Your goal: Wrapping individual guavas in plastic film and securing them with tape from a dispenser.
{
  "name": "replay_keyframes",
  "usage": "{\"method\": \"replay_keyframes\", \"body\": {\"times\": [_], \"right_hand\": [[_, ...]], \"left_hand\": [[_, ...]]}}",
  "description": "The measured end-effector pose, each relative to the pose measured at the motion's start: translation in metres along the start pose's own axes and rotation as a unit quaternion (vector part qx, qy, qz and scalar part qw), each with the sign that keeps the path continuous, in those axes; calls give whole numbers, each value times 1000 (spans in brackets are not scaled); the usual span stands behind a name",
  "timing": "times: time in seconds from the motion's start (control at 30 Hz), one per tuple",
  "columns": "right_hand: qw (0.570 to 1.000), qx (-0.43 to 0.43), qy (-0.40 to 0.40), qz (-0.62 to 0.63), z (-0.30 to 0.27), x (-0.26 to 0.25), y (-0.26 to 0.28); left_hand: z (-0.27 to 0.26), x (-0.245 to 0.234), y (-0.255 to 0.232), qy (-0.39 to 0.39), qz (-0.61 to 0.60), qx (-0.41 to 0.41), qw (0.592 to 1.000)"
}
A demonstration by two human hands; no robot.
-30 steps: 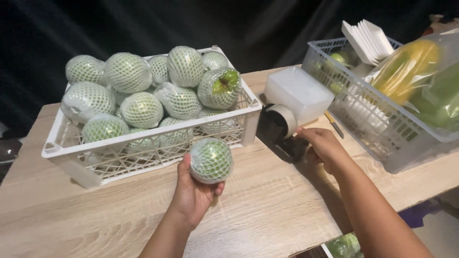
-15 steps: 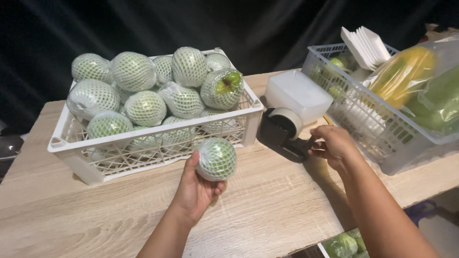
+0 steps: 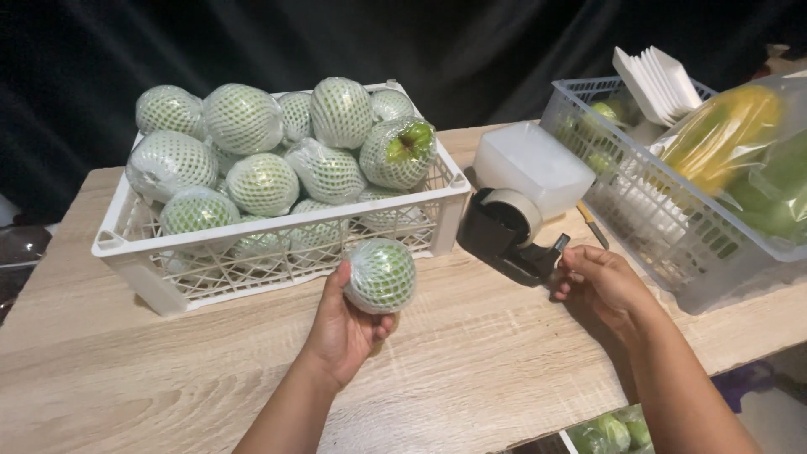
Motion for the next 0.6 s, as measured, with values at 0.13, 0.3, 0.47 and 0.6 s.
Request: {"method": "replay_keyframes", "body": {"times": [0.13,0.3,0.47,0.6], "right_hand": [[999,-26,28,-26,8,-2,0],[993,-29,-25,-109,-2,-5,8],[952,-49,-141,-268,-35,-21,32],[919,-109,-100,-365,-83,64,53]], "left_hand": [[0,3,2,21,-3,-1,1000],[-3,6,2,8,9,-3,1000],[-4,8,-2,23,-34,40,998],[-1,15,3,53,-21,65,996]]}}
Point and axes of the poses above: each hand's wrist, its own z-axis towards the middle knuckle, its own x-axis out of the palm, y = z × x, the point moved 5 cm from there along z, towards the middle knuckle, and after that the axes turned 7 degrees about z, right-handed, at the moved point
